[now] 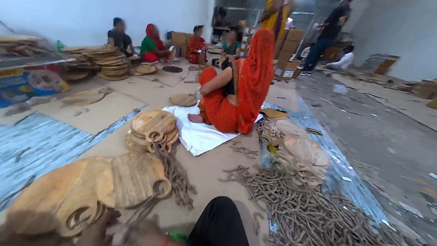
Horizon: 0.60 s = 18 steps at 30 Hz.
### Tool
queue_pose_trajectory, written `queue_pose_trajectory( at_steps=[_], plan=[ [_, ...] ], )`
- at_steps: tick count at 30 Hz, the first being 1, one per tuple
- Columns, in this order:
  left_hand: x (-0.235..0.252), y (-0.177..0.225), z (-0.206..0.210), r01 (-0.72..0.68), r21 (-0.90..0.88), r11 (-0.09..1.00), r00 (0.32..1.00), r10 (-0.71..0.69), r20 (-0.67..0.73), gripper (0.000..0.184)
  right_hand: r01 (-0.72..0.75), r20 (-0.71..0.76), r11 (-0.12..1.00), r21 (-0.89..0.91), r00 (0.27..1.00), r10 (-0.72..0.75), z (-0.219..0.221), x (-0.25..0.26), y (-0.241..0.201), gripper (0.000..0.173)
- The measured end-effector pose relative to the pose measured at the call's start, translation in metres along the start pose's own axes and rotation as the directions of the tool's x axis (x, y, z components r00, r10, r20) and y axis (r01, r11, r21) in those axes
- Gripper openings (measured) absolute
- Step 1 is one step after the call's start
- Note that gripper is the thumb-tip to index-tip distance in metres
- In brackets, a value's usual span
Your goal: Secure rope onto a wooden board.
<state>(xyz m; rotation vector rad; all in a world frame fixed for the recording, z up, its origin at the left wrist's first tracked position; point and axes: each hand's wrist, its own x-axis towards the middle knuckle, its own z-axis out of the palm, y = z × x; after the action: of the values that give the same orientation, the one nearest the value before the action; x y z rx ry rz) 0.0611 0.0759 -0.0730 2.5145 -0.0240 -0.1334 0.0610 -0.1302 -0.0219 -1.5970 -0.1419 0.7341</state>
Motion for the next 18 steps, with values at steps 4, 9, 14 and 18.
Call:
queue_pose_trajectory(
  at_steps=[4,9,14,18],
  plan=[
    [-0.006,0.046,0.0,0.051,-0.004,0.999,0.998,-0.051,0.049,0.046,-0.005,-0.062,0.94,-0.342,0.998,-0.017,-0.088,0.043,0.014,0.035],
    [0.002,0.051,0.014,0.047,0.139,0.989,0.998,-0.053,0.042,0.041,-0.122,-0.244,0.866,-0.484,0.97,0.001,-0.092,0.04,0.054,0.037],
    [0.003,0.046,0.003,0.239,-0.326,0.915,0.904,-0.332,-0.27,0.037,-0.07,-0.229,0.644,-0.762,0.959,-0.166,-0.077,0.035,0.1,0.037],
    [0.0,0.046,-0.005,0.119,-0.653,0.748,0.849,-0.417,-0.324,0.038,-0.169,-0.098,0.436,-0.884,0.979,0.181,-0.058,0.049,0.114,0.052]
  ],
)
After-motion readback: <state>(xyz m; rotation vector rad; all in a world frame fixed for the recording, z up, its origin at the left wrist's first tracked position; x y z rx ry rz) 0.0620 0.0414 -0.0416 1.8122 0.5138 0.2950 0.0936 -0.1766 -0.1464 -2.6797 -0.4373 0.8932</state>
